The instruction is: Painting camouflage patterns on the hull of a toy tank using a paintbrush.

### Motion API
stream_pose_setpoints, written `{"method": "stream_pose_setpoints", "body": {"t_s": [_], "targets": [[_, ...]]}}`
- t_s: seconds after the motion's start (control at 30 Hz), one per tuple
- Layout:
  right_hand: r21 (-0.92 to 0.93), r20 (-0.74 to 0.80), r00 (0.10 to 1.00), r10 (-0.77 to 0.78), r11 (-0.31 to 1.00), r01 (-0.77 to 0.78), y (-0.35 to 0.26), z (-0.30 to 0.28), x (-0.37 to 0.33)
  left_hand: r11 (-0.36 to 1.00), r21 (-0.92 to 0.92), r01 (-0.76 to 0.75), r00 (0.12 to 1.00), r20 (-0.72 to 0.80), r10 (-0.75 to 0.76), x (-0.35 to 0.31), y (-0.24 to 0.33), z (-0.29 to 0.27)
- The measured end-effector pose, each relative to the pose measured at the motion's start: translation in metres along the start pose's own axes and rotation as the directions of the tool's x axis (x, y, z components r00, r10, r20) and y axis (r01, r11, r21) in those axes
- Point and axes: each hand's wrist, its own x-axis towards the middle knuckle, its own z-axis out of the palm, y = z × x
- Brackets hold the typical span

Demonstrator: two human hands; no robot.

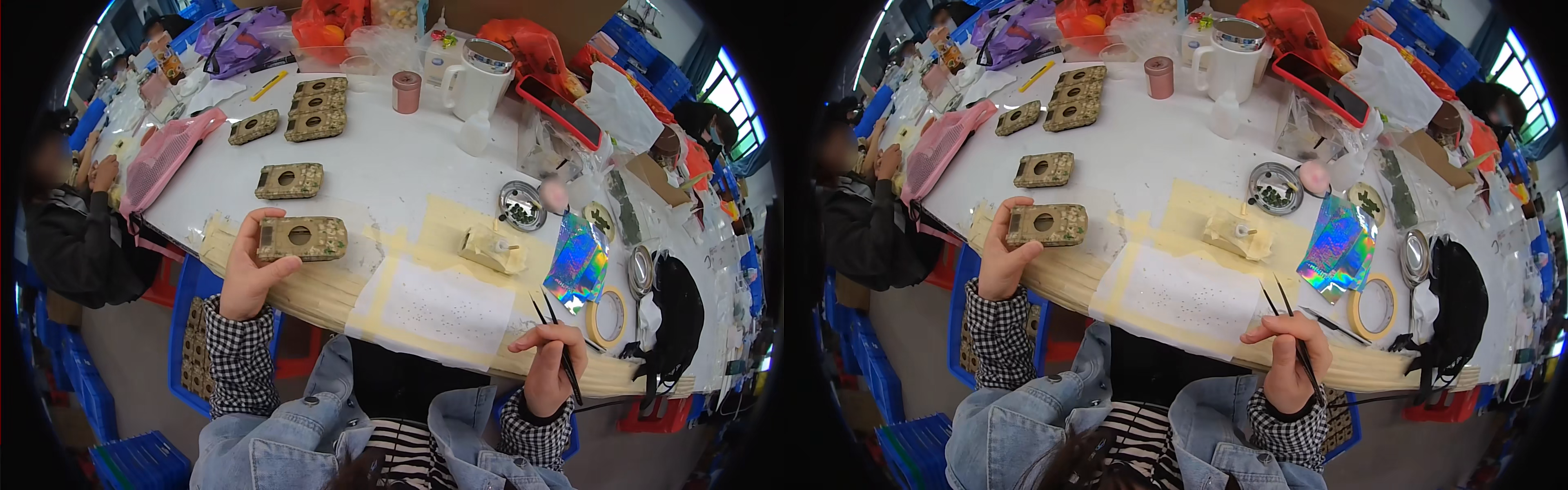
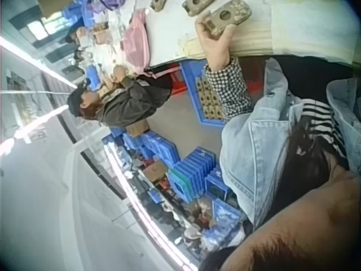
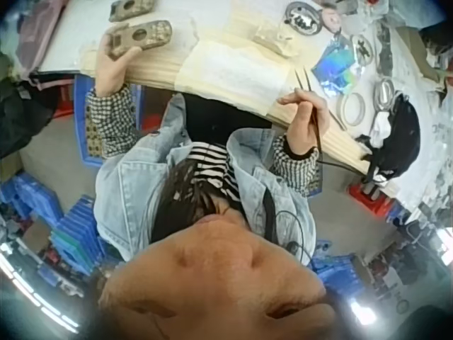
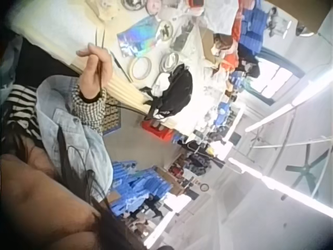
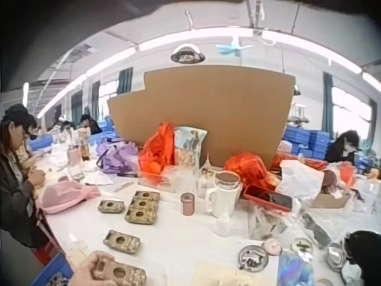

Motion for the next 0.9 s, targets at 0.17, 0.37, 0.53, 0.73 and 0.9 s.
{"method": "stream_pose_setpoints", "body": {"t_s": [0.17,0.37,0.53,0.73,0.9], "targets": [[-0.054,0.055,0.998,-0.024,0.998,0.027,0.004,0.004,0.005,0.922,0.386,-0.027,0.998,0.060,0.004,0.019,0.011,-0.036],[-0.053,0.032,0.999,-0.009,0.999,0.011,-0.001,0.004,0.006,0.599,0.794,-0.103,0.994,0.105,0.031,0.038,0.012,-0.060],[-0.071,-0.003,1.000,-0.026,0.997,0.026,-0.006,-0.005,0.004,0.698,0.687,-0.202,0.952,-0.030,0.305,0.060,0.009,-0.087],[-0.063,-0.018,0.999,-0.042,0.997,0.041,-0.011,-0.008,-0.002,0.139,0.949,-0.283,0.890,0.205,0.407,0.146,0.013,-0.159],[-0.108,-0.053,0.998,-0.032,0.994,0.026,-0.010,-0.013,-0.009,0.175,0.973,-0.153,0.986,0.139,0.088,0.183,0.015,-0.161]]}}
